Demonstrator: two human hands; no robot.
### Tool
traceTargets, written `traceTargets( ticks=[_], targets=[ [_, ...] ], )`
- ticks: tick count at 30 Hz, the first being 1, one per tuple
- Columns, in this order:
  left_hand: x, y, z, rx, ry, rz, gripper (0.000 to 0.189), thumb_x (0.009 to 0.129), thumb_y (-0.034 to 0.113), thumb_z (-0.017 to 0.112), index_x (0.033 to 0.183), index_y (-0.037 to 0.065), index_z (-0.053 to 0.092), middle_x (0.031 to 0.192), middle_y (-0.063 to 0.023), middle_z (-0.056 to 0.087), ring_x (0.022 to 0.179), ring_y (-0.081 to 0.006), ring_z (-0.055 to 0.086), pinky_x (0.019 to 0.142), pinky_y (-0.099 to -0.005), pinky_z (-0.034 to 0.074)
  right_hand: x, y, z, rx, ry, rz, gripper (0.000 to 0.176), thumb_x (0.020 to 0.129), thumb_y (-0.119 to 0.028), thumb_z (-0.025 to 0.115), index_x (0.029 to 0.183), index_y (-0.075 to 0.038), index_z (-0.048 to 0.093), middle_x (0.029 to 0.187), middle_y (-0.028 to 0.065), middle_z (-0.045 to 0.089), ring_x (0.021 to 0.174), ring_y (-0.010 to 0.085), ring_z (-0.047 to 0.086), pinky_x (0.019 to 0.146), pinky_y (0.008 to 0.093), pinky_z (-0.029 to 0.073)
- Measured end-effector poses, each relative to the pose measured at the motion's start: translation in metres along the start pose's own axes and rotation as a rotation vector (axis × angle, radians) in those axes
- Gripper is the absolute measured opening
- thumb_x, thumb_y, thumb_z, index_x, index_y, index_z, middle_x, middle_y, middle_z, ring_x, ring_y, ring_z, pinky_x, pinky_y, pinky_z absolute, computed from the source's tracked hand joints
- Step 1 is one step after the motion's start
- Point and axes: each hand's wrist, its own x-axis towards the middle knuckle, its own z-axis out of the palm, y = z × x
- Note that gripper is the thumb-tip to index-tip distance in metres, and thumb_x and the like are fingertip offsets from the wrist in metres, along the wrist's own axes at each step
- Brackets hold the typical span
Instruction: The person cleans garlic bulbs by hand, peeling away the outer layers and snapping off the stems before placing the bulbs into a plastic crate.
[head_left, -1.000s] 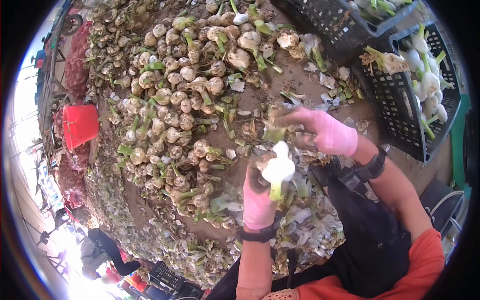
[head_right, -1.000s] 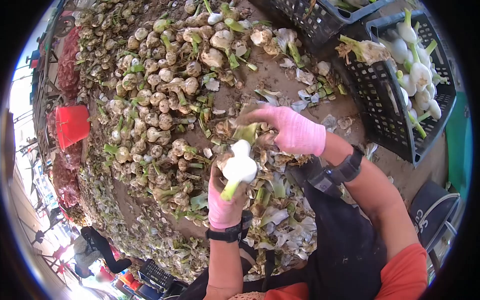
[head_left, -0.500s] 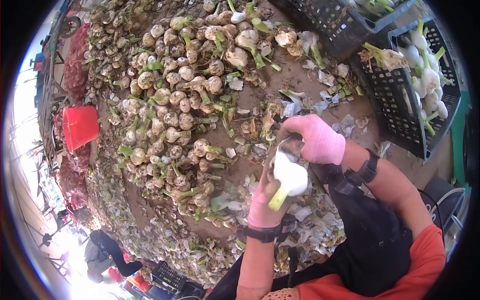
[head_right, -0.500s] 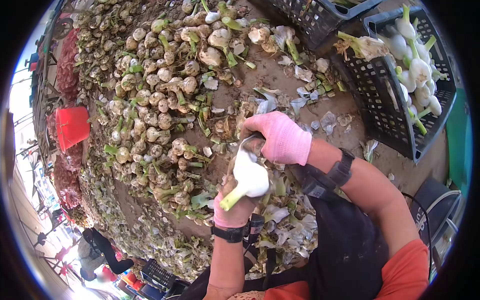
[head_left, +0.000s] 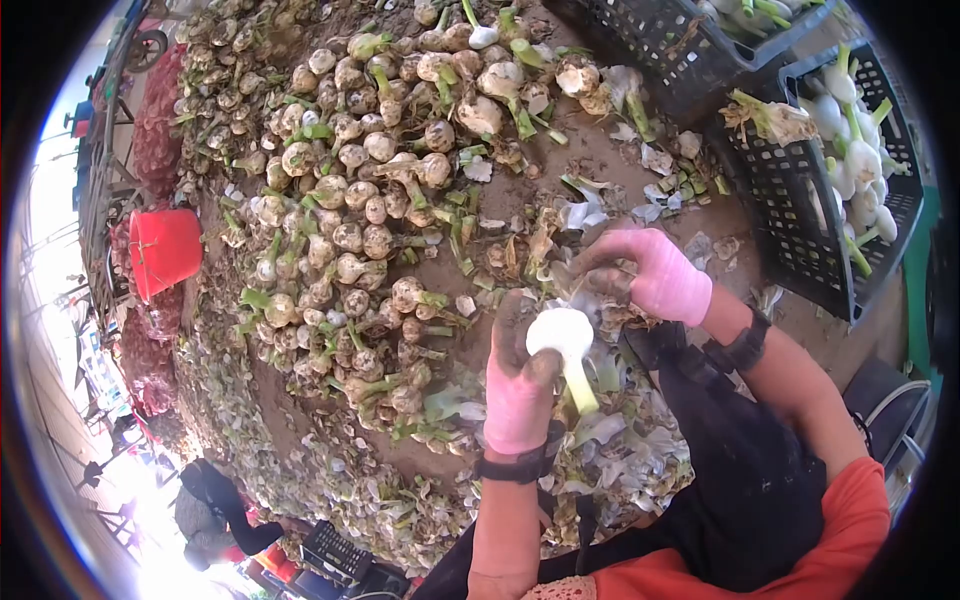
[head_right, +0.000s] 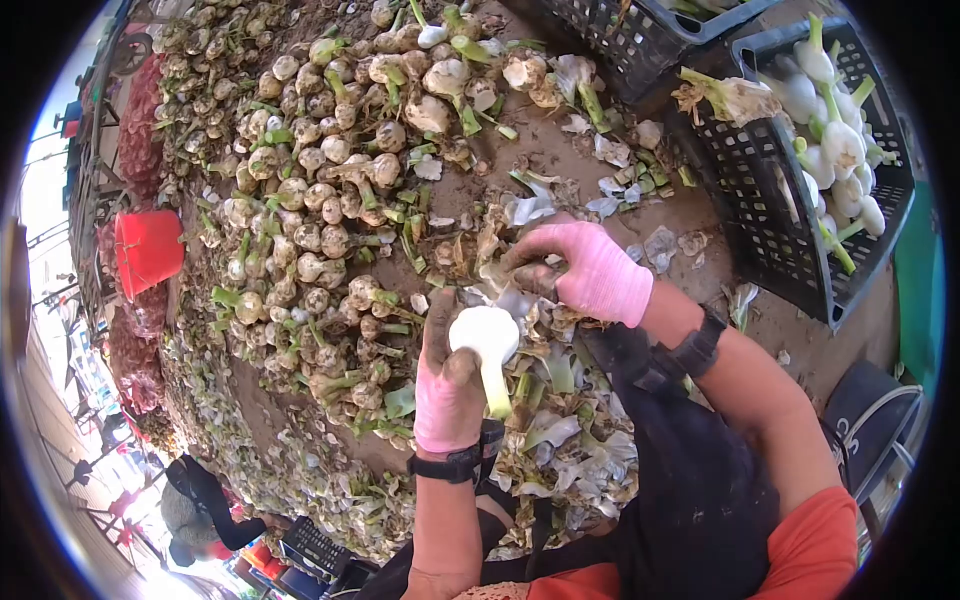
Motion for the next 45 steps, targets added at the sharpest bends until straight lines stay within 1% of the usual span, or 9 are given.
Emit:
traceTargets(
  ticks=[4,6,12,14,16,20,30,37,45],
  targets=[
    [0.015,0.004,0.034,0.256,0.179,0.095,0.075,0.075,0.029,0.075,0.132,-0.003,0.039,0.113,-0.0134,0.057,0.100,-0.0218,0.058,0.087,-0.0331,0.048,0.004,0.000,0.013,0.540,-0.028,-0.054,0.029,0.090,-0.018,0.059,0.112,0.001,0.060,0.104,0.0097,0.065,0.102,0.0146,0.058,0.091,0.0303,0.046],
    [0.019,0.014,0.088,0.254,0.058,0.137,0.050,0.080,0.002,0.061,0.127,-0.002,0.042,0.112,-0.0137,0.055,0.099,-0.0190,0.058,0.085,-0.0303,0.050,-0.004,0.034,0.032,0.920,-0.110,0.091,0.032,0.088,-0.018,0.061,0.114,0.001,0.059,0.108,0.0102,0.064,0.103,0.0146,0.057,0.093,0.0297,0.046],
    [0.011,0.021,0.138,0.020,-0.643,0.131,0.068,0.075,-0.006,0.062,0.138,0.005,0.037,0.136,-0.0097,0.044,0.116,-0.0205,0.051,0.094,-0.0340,0.046,0.007,0.033,0.031,0.431,-0.020,0.036,0.032,0.085,-0.002,0.057,0.117,0.002,0.056,0.093,0.0070,0.064,0.081,0.0135,0.060,0.075,0.0261,0.050],
    [0.033,0.052,0.096,0.438,-0.274,0.342,0.050,0.075,-0.005,0.063,0.124,0.005,0.053,0.122,-0.0095,0.057,0.114,-0.0202,0.053,0.098,-0.0340,0.043,0.004,0.039,0.021,0.295,-0.003,-0.100,0.025,0.085,0.000,0.053,0.108,0.001,0.062,0.090,0.0050,0.064,0.076,0.0116,0.058,0.070,0.0257,0.048],
    [0.069,0.054,0.024,0.678,0.073,0.475,0.049,0.076,-0.004,0.063,0.123,0.009,0.056,0.126,-0.0114,0.054,0.118,-0.0216,0.049,0.102,-0.0336,0.041,0.005,0.014,0.008,0.515,-0.151,0.360,0.022,0.082,-0.004,0.054,0.101,0.002,0.064,0.086,0.0048,0.064,0.077,0.0114,0.058,0.070,0.0255,0.047],
    [0.095,0.069,-0.090,1.753,0.521,0.087,0.060,0.070,0.010,0.074,0.126,0.021,0.056,0.145,-0.0154,0.032,0.133,-0.0330,0.032,0.110,-0.0389,0.034,0.003,0.017,0.010,0.447,-0.129,0.183,0.024,0.082,-0.001,0.052,0.102,0.005,0.061,0.079,0.0061,0.062,0.074,0.0118,0.058,0.068,0.0284,0.048],
    [0.108,0.054,-0.133,1.386,0.583,0.043,0.048,0.065,0.011,0.080,0.110,0.009,0.064,0.126,-0.0151,0.041,0.110,-0.0297,0.053,0.092,-0.0353,0.047,0.014,0.003,0.033,0.362,-0.120,0.157,0.026,0.082,-0.005,0.057,0.107,0.003,0.061,0.097,0.0134,0.066,0.090,0.0190,0.062,0.082,0.0310,0.049],
    [0.121,0.028,-0.169,1.175,0.416,0.114,0.064,0.070,0.004,0.075,0.129,0.007,0.050,0.114,-0.0139,0.051,0.099,-0.0227,0.058,0.087,-0.0303,0.048,0.023,0.000,0.045,0.407,-0.087,0.212,0.026,0.081,-0.004,0.057,0.106,0.003,0.061,0.095,0.0147,0.065,0.091,0.0209,0.063,0.082,0.0319,0.049],
    [0.050,0.004,-0.018,0.547,0.189,0.230,0.050,0.076,0.001,0.074,0.118,0.001,0.047,0.099,-0.0083,0.059,0.088,-0.0118,0.058,0.072,-0.0219,0.050,0.025,0.013,0.052,0.764,0.054,0.105,0.048,0.082,-0.019,0.073,0.119,0.004,0.053,0.102,0.0083,0.066,0.094,0.0141,0.060,0.084,0.0295,0.049]
  ],
)
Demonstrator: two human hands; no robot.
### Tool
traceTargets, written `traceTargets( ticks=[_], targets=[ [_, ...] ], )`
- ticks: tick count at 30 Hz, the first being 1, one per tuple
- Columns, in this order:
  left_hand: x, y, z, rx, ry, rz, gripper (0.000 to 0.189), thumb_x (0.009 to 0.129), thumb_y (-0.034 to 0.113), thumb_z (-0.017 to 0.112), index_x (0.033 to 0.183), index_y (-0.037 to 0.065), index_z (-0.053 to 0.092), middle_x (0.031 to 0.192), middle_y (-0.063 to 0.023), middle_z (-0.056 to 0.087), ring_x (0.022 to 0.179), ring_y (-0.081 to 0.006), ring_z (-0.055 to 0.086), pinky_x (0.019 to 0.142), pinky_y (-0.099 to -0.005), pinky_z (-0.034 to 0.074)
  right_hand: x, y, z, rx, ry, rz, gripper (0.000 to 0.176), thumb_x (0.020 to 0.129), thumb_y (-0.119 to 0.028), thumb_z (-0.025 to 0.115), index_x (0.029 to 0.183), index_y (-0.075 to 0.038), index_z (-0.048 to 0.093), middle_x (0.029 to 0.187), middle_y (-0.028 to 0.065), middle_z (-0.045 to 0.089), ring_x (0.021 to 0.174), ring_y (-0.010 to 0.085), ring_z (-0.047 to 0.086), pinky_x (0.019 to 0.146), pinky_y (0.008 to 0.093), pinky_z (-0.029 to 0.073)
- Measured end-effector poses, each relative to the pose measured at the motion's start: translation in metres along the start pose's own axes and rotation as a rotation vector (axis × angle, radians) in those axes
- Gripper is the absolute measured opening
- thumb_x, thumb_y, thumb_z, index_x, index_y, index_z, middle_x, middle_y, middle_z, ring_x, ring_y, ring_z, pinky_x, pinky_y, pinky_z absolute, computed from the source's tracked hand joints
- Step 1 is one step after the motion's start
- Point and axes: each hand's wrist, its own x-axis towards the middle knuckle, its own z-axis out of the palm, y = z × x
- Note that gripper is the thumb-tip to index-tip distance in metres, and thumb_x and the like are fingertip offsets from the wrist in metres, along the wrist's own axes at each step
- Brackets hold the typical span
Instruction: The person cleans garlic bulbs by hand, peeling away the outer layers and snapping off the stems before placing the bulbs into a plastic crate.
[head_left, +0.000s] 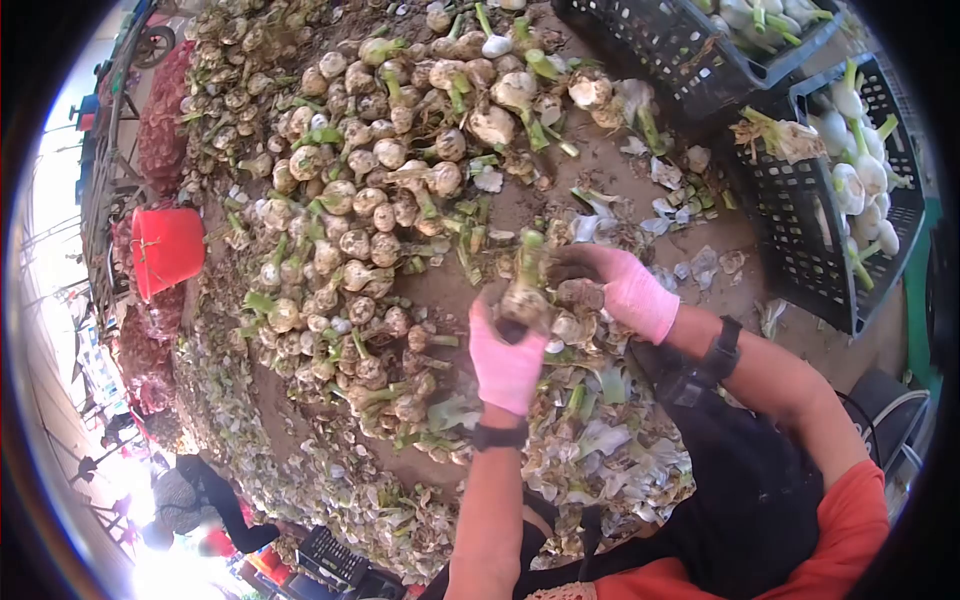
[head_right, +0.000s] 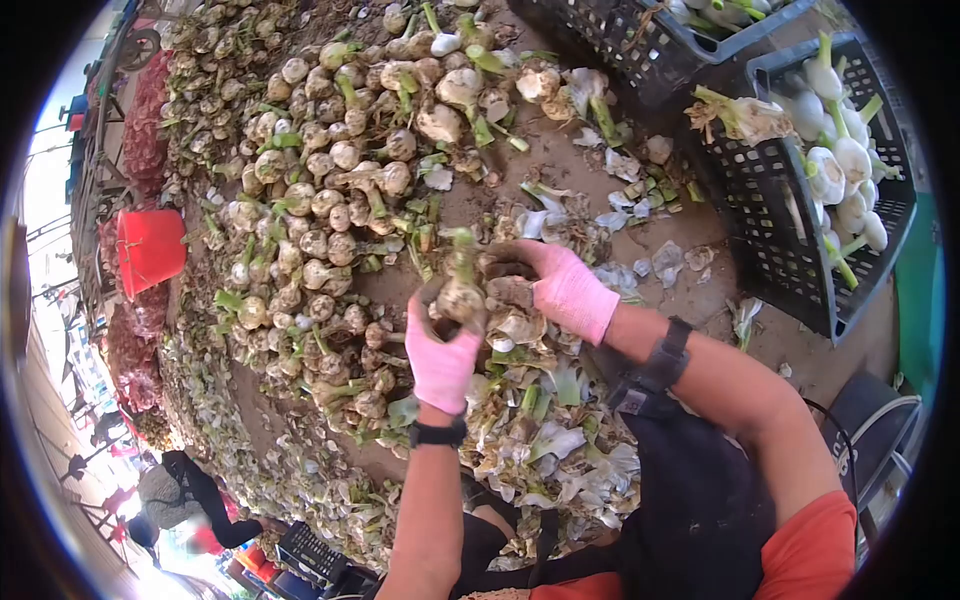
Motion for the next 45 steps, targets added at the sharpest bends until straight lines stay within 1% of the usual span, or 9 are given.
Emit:
traceTargets(
  ticks=[5,16,22,27,29,33,39,41,45],
  targets=[
    [-0.027,-0.011,0.029,0.358,0.084,0.346,0.053,0.070,-0.003,0.075,0.117,0.001,0.049,0.110,-0.0070,0.047,0.088,-0.0117,0.059,0.072,-0.0244,0.051,-0.008,-0.028,0.016,0.097,-0.012,0.042,0.043,0.083,-0.017,0.072,0.116,0.004,0.055,0.100,0.0060,0.065,0.090,0.0102,0.058,0.083,0.0271,0.048],
    [-0.035,-0.004,0.030,0.218,0.067,0.250,0.055,0.069,-0.007,0.074,0.118,0.000,0.052,0.117,-0.0063,0.048,0.100,-0.0161,0.060,0.084,-0.0284,0.052,-0.015,-0.033,0.007,0.184,-0.183,0.068,0.029,0.091,-0.017,0.061,0.111,0.003,0.057,0.097,0.0051,0.063,0.090,0.0096,0.056,0.081,0.0280,0.048],
    [-0.037,0.012,0.022,-0.012,-0.089,-0.087,0.059,0.075,0.002,0.075,0.126,0.000,0.045,0.117,-0.0084,0.054,0.102,-0.0161,0.058,0.087,-0.0301,0.051,-0.020,-0.032,-0.014,-0.461,-0.155,0.094,0.026,0.089,-0.010,0.060,0.112,0.004,0.057,0.098,0.0037,0.064,0.094,0.0095,0.055,0.085,0.0263,0.046],
    [-0.031,0.001,0.004,-0.468,-0.275,-0.267,0.062,0.080,0.029,0.073,0.129,0.003,0.045,0.108,-0.0101,0.060,0.093,-0.0171,0.059,0.074,-0.0268,0.050,-0.025,-0.033,-0.007,-0.111,-0.040,0.027,0.029,0.086,0.002,0.056,0.115,0.005,0.058,0.101,0.0042,0.064,0.097,0.0098,0.055,0.087,0.0265,0.045],
    [-0.032,-0.005,0.009,-0.458,-0.282,-0.200,0.059,0.087,0.045,0.061,0.127,0.003,0.046,0.108,-0.0115,0.060,0.085,-0.0195,0.059,0.069,-0.0272,0.049,-0.024,-0.028,-0.008,-0.050,-0.034,0.068,0.031,0.085,0.006,0.053,0.116,0.006,0.058,0.102,0.0043,0.064,0.098,0.0098,0.055,0.088,0.0266,0.045],
    [-0.029,-0.010,0.006,-0.986,-0.330,-0.524,0.061,0.094,0.056,0.037,0.123,0.004,0.049,0.108,-0.0119,0.060,0.084,-0.0234,0.058,0.071,-0.0322,0.050,-0.022,-0.032,-0.010,-0.043,-0.049,0.090,0.035,0.081,0.012,0.049,0.115,0.006,0.058,0.101,0.0032,0.063,0.096,0.0089,0.054,0.087,0.0263,0.045],
    [-0.040,0.007,0.015,-0.546,-0.187,-0.291,0.055,0.089,0.045,0.057,0.124,0.004,0.047,0.110,-0.0102,0.058,0.095,-0.0214,0.058,0.085,-0.0316,0.049,-0.023,-0.038,-0.010,-0.094,0.012,0.119,0.035,0.081,0.012,0.049,0.113,0.006,0.059,0.100,0.0045,0.064,0.094,0.0085,0.054,0.084,0.0256,0.046],
    [-0.040,0.006,0.015,-0.305,-0.106,-0.140,0.059,0.081,0.024,0.072,0.127,0.000,0.044,0.107,-0.0094,0.058,0.097,-0.0190,0.059,0.088,-0.0313,0.048,-0.023,-0.041,-0.008,-0.102,-0.026,0.137,0.034,0.080,0.011,0.050,0.113,0.006,0.059,0.099,0.0068,0.065,0.093,0.0090,0.055,0.083,0.0256,0.046],
    [-0.040,0.010,0.012,-0.510,-0.222,-0.258,0.068,0.077,0.022,0.077,0.129,-0.001,0.041,0.115,-0.0088,0.057,0.101,-0.0162,0.057,0.089,-0.0291,0.046,-0.021,-0.038,-0.008,-0.111,0.001,0.111,0.032,0.078,0.012,0.051,0.108,0.008,0.060,0.095,0.0080,0.066,0.089,0.0100,0.057,0.078,0.0252,0.047]
  ],
)
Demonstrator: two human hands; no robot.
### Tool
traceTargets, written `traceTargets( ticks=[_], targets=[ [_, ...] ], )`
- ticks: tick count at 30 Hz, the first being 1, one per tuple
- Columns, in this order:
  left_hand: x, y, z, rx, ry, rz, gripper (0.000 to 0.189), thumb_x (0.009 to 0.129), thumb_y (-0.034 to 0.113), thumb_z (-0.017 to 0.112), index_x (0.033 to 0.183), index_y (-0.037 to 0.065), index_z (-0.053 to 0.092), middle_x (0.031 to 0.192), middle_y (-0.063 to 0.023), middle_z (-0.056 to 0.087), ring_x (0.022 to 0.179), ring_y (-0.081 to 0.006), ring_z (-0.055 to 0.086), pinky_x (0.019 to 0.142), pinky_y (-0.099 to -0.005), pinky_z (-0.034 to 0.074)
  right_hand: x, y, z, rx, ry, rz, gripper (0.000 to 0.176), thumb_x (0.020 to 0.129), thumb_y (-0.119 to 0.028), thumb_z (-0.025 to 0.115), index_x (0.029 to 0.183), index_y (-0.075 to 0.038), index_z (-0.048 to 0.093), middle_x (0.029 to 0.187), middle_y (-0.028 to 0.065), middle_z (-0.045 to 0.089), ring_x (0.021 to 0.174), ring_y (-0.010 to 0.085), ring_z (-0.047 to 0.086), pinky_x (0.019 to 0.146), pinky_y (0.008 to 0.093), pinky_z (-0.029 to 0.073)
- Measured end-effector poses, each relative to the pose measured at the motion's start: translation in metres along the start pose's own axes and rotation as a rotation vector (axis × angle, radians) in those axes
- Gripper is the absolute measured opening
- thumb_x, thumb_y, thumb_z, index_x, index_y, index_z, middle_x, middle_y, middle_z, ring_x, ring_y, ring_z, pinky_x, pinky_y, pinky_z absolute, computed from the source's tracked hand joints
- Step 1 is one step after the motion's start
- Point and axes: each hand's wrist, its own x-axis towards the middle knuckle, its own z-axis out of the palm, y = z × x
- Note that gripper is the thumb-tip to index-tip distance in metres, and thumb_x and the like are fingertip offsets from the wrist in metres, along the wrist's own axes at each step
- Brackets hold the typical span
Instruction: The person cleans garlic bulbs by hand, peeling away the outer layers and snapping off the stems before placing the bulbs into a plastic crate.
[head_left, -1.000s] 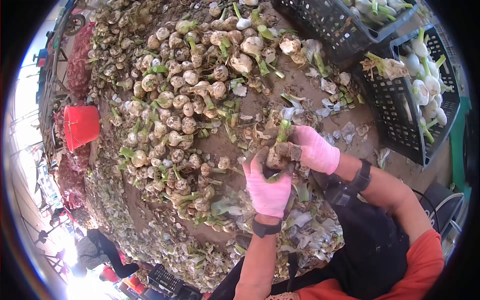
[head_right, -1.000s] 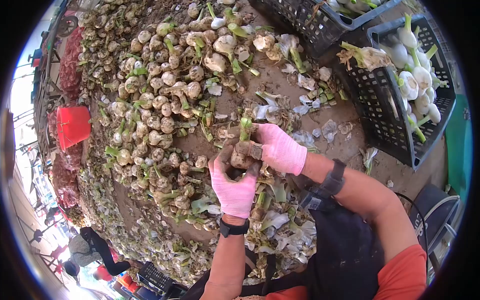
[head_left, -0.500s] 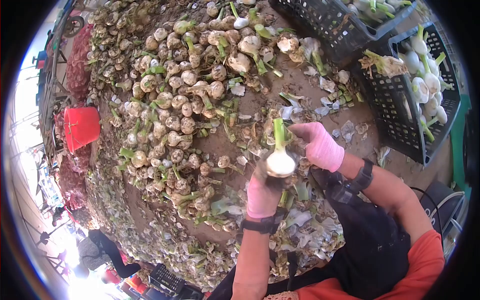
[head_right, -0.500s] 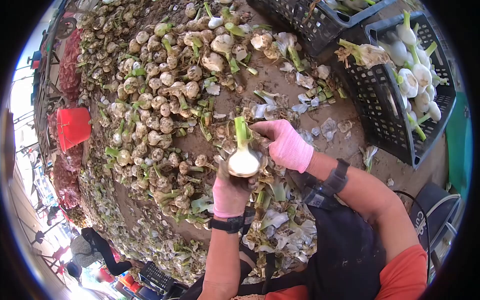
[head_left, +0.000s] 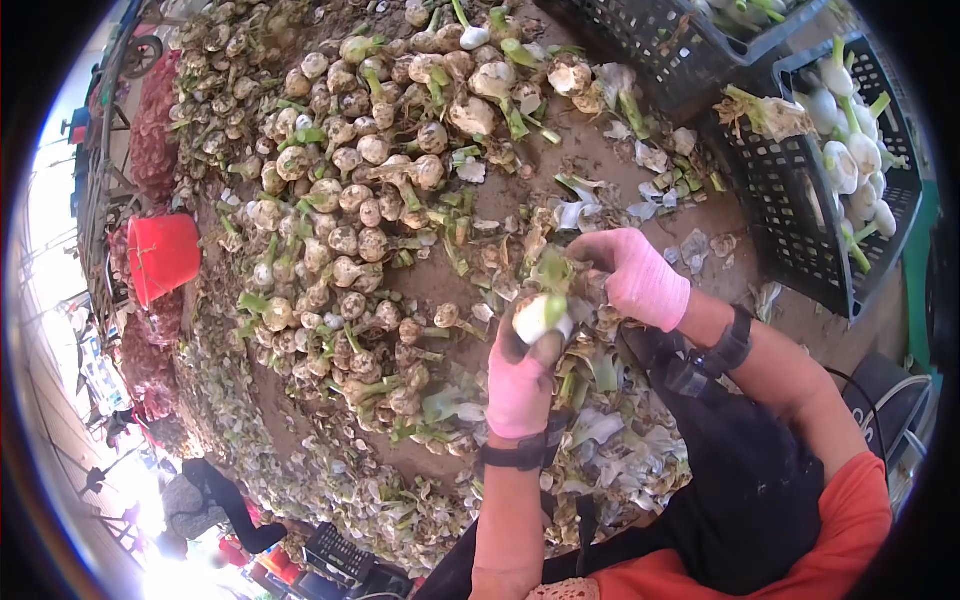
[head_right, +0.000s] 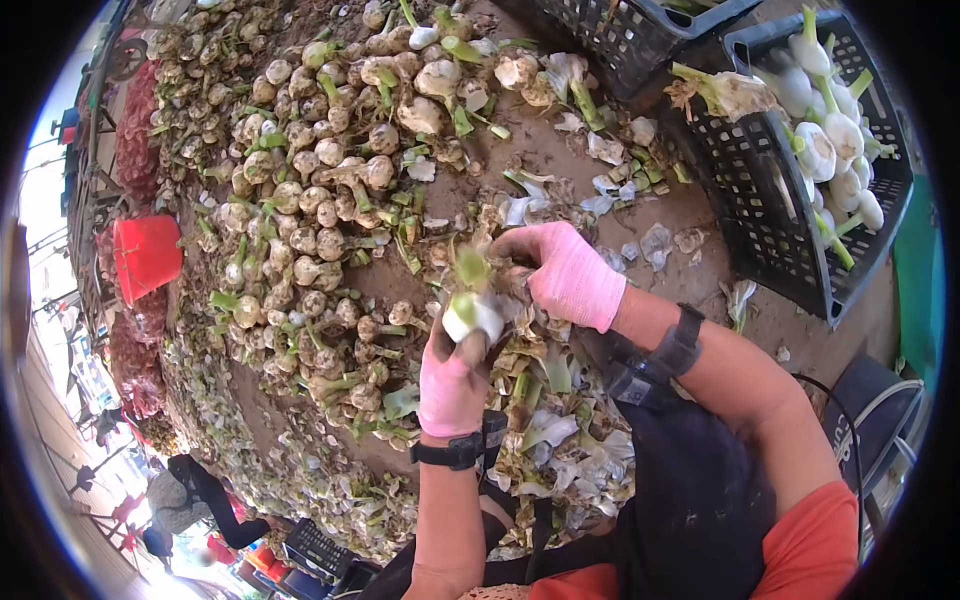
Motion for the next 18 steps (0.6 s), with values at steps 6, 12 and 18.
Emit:
traceTargets(
  ticks=[6,12,18],
  targets=[
    [-0.007,-0.015,-0.004,0.002,-0.015,0.003,0.086,0.066,0.026,0.086,0.132,0.000,0.038,0.119,-0.0107,0.055,0.107,-0.0233,0.058,0.093,-0.0386,0.050,0.014,0.000,-0.007,-0.167,0.077,-0.004,0.029,0.078,0.008,0.053,0.105,0.005,0.063,0.087,0.0121,0.068,0.081,0.0121,0.061,0.074,0.0269,0.048],
    [-0.019,-0.003,0.002,0.069,-0.031,-0.039,0.083,0.068,0.021,0.083,0.135,0.004,0.038,0.123,-0.0106,0.054,0.108,-0.0245,0.058,0.089,-0.0381,0.052,0.024,0.017,-0.027,-0.530,0.250,-0.022,0.037,0.074,0.006,0.055,0.108,-0.004,0.064,0.097,0.0181,0.066,0.087,0.0288,0.064,0.081,0.0316,0.050],
    [-0.008,-0.006,-0.006,0.052,-0.117,0.024,0.080,0.072,0.018,0.079,0.138,0.004,0.036,0.125,-0.0091,0.053,0.111,-0.0219,0.056,0.092,-0.0329,0.048,-0.002,-0.032,-0.025,-0.164,-0.265,-0.055,0.039,0.079,-0.002,0.062,0.117,-0.002,0.059,0.114,0.0136,0.063,0.102,0.0183,0.059,0.089,0.0331,0.047]
  ],
)
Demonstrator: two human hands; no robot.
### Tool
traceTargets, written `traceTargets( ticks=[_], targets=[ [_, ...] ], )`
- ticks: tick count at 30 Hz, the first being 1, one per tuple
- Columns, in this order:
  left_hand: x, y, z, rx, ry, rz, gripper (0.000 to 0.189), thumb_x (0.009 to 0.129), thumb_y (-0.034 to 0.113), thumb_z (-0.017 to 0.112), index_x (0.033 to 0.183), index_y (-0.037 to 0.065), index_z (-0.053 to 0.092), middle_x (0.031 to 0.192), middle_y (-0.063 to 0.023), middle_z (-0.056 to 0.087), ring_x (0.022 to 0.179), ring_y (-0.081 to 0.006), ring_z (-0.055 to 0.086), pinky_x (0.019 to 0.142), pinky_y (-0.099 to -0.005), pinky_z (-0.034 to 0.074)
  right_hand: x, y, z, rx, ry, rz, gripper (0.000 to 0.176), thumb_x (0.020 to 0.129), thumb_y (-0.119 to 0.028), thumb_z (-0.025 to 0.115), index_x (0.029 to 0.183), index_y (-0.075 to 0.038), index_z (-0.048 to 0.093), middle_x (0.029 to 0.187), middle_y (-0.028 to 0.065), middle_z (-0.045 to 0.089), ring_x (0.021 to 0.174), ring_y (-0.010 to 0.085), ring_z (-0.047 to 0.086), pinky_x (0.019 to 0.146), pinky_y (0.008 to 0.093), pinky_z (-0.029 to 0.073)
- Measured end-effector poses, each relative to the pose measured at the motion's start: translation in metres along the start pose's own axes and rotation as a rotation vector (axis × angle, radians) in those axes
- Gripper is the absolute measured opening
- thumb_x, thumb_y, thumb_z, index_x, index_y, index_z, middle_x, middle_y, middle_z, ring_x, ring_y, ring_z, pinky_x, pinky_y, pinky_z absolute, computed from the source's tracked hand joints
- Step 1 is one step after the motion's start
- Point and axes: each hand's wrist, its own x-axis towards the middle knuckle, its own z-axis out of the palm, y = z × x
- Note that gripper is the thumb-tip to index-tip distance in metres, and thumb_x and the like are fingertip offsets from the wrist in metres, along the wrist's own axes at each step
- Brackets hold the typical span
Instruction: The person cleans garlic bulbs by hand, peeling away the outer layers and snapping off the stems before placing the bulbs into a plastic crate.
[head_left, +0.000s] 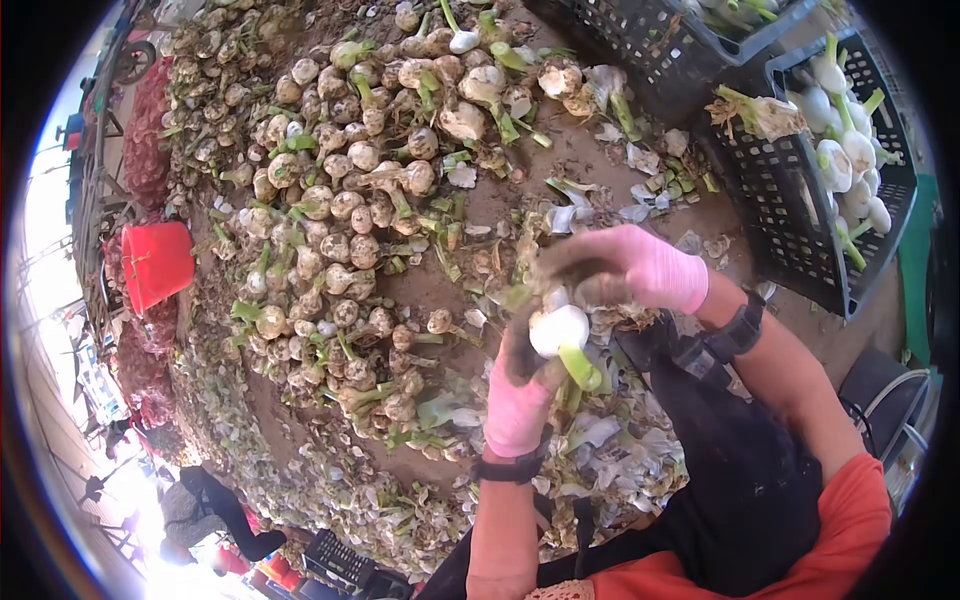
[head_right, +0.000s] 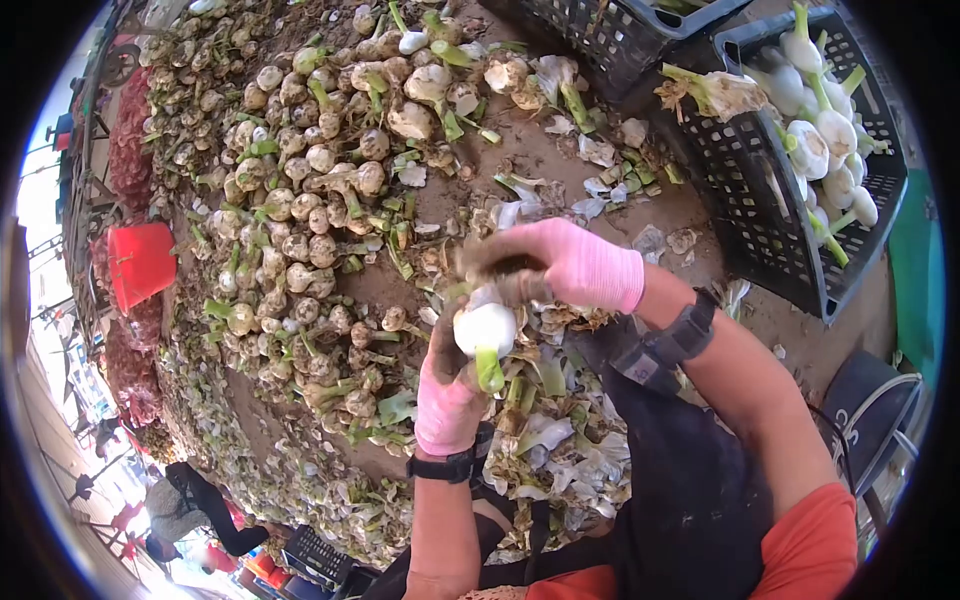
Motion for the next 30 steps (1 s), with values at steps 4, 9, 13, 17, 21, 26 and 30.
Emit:
traceTargets(
  ticks=[4,9,13,17,21,26,30],
  targets=[
    [0.001,-0.002,-0.001,0.043,0.081,-0.020,0.076,0.071,0.020,0.080,0.133,0.003,0.040,0.122,-0.0102,0.054,0.111,-0.0232,0.056,0.094,-0.0354,0.048,0.002,0.008,0.014,-0.044,0.066,0.072,0.022,0.082,-0.004,0.063,0.103,0.002,0.065,0.091,0.0068,0.068,0.083,0.0103,0.060,0.076,0.0273,0.048],
    [-0.002,-0.009,0.001,-0.476,0.072,-0.100,0.052,0.083,0.019,0.065,0.128,0.002,0.045,0.121,-0.0117,0.056,0.108,-0.0250,0.058,0.093,-0.0385,0.050,0.007,0.008,0.027,-0.106,0.160,0.048,0.013,0.080,-0.002,0.063,0.092,0.002,0.066,0.083,0.0063,0.068,0.078,0.0110,0.061,0.072,0.0274,0.049],
    [-0.006,-0.012,0.000,-0.405,0.087,-0.180,0.044,0.091,0.031,0.051,0.126,0.004,0.048,0.117,-0.0125,0.058,0.103,-0.0262,0.059,0.077,-0.0341,0.051,0.008,0.012,0.027,-0.310,0.187,-0.048,0.015,0.076,-0.002,0.064,0.091,-0.001,0.064,0.083,0.0120,0.067,0.078,0.0213,0.065,0.072,0.0315,0.051],
    [-0.003,-0.005,0.001,-0.548,0.069,-0.274,0.047,0.087,0.039,0.052,0.122,0.007,0.051,0.101,-0.0110,0.061,0.083,-0.0236,0.058,0.059,-0.0276,0.043,0.009,0.019,0.028,-0.482,0.175,-0.120,0.020,0.073,-0.006,0.066,0.092,-0.003,0.063,0.085,0.0129,0.066,0.084,0.0303,0.064,0.074,0.0373,0.052],
    [-0.013,-0.012,-0.010,-0.774,0.059,-0.406,0.054,0.082,0.046,0.057,0.117,0.006,0.051,0.092,-0.0118,0.059,0.080,-0.0244,0.055,0.060,-0.0335,0.044,0.015,0.049,0.025,-0.715,0.188,-0.150,0.017,0.070,-0.004,0.065,0.086,-0.005,0.064,0.082,0.0112,0.062,0.080,0.0317,0.062,0.071,0.0390,0.050],
    [-0.016,-0.008,0.006,-0.717,-0.085,-0.310,0.055,0.082,0.038,0.065,0.122,0.003,0.050,0.102,-0.0163,0.062,0.098,-0.0297,0.059,0.086,-0.0406,0.052,0.008,0.074,0.008,-0.961,0.131,0.122,0.022,0.072,-0.005,0.062,0.092,-0.013,0.067,0.093,0.0104,0.058,0.091,0.0318,0.058,0.080,0.0417,0.048],
    [-0.010,-0.012,-0.001,-0.428,0.003,-0.179,0.070,0.069,0.018,0.083,0.125,-0.001,0.045,0.113,-0.0164,0.059,0.109,-0.0275,0.057,0.092,-0.0380,0.050,0.000,0.053,0.004,-0.632,0.261,-0.094,0.026,0.074,-0.006,0.062,0.098,-0.013,0.068,0.097,0.0113,0.059,0.094,0.0316,0.058,0.084,0.0385,0.048]
  ],
)
